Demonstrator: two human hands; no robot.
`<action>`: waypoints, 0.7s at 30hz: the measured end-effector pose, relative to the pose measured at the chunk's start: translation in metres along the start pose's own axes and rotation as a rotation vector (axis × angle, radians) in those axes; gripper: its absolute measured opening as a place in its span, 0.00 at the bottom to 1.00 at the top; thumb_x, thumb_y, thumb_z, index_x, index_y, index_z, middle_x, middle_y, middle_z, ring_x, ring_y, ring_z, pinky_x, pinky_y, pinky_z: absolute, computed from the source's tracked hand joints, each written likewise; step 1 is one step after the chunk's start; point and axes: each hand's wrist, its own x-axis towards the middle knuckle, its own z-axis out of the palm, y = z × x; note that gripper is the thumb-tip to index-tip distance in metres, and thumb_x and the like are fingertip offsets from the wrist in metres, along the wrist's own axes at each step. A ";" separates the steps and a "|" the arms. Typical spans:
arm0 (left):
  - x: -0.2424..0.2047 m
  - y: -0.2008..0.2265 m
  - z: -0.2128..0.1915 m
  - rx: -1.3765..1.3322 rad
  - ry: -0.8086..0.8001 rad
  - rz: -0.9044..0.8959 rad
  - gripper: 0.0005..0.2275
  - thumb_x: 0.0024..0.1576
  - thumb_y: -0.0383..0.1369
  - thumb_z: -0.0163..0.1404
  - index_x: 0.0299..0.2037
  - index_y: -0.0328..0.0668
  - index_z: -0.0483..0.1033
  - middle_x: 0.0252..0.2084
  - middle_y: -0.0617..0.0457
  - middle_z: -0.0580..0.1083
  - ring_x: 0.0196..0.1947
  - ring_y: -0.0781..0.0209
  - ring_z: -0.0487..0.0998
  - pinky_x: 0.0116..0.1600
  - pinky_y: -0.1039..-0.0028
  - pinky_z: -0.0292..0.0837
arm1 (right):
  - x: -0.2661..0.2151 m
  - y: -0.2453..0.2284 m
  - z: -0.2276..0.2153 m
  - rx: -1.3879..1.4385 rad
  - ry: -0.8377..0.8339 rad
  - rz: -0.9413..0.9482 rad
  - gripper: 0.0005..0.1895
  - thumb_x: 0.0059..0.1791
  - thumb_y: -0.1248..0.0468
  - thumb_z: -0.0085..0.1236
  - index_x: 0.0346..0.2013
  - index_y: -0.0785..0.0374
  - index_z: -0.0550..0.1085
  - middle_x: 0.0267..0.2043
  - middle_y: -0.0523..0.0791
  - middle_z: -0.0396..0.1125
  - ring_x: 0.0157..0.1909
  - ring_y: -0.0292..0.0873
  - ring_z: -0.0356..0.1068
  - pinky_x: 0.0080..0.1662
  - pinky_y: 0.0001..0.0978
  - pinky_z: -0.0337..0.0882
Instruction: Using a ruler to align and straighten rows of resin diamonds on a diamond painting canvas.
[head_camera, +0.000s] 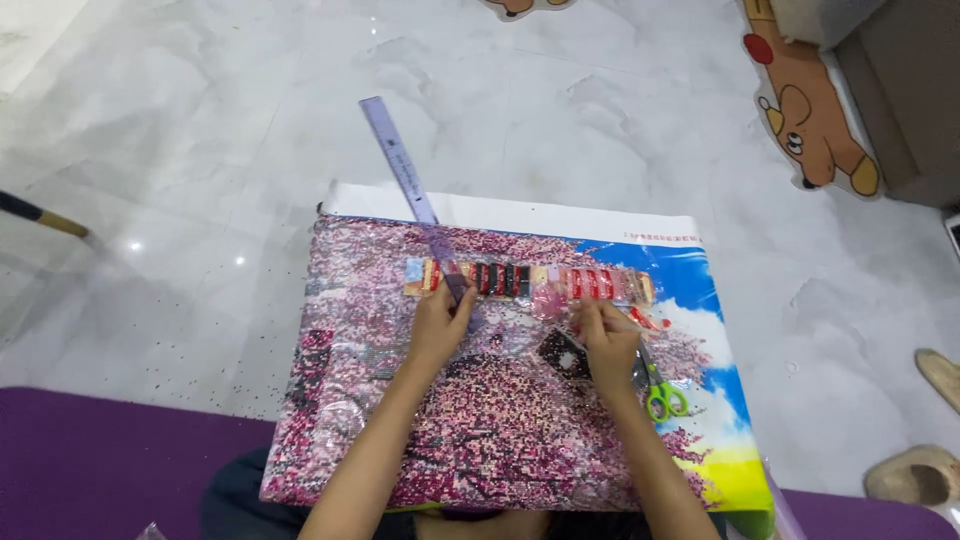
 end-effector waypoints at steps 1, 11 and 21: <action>-0.001 0.005 0.000 -0.004 -0.008 0.004 0.05 0.58 0.33 0.50 0.39 0.43 0.74 0.17 0.46 0.74 0.18 0.53 0.76 0.27 0.69 0.67 | 0.000 0.006 -0.004 -0.004 0.009 0.001 0.14 0.52 0.64 0.51 0.22 0.63 0.76 0.13 0.45 0.66 0.14 0.36 0.61 0.25 0.27 0.62; 0.004 -0.003 0.003 -0.353 -0.031 -0.238 0.06 0.57 0.30 0.51 0.40 0.37 0.75 0.16 0.54 0.71 0.17 0.69 0.68 0.25 0.80 0.63 | -0.009 0.062 -0.012 -0.311 0.050 -0.262 0.24 0.52 0.64 0.49 0.09 0.58 0.72 0.09 0.42 0.64 0.16 0.45 0.67 0.26 0.29 0.65; 0.005 0.002 0.001 -0.372 -0.018 -0.228 0.05 0.57 0.27 0.51 0.40 0.33 0.74 0.13 0.51 0.70 0.13 0.67 0.68 0.23 0.79 0.62 | -0.010 0.066 -0.011 -0.272 0.013 -0.366 0.25 0.53 0.66 0.47 0.10 0.58 0.72 0.10 0.43 0.65 0.14 0.46 0.65 0.23 0.29 0.64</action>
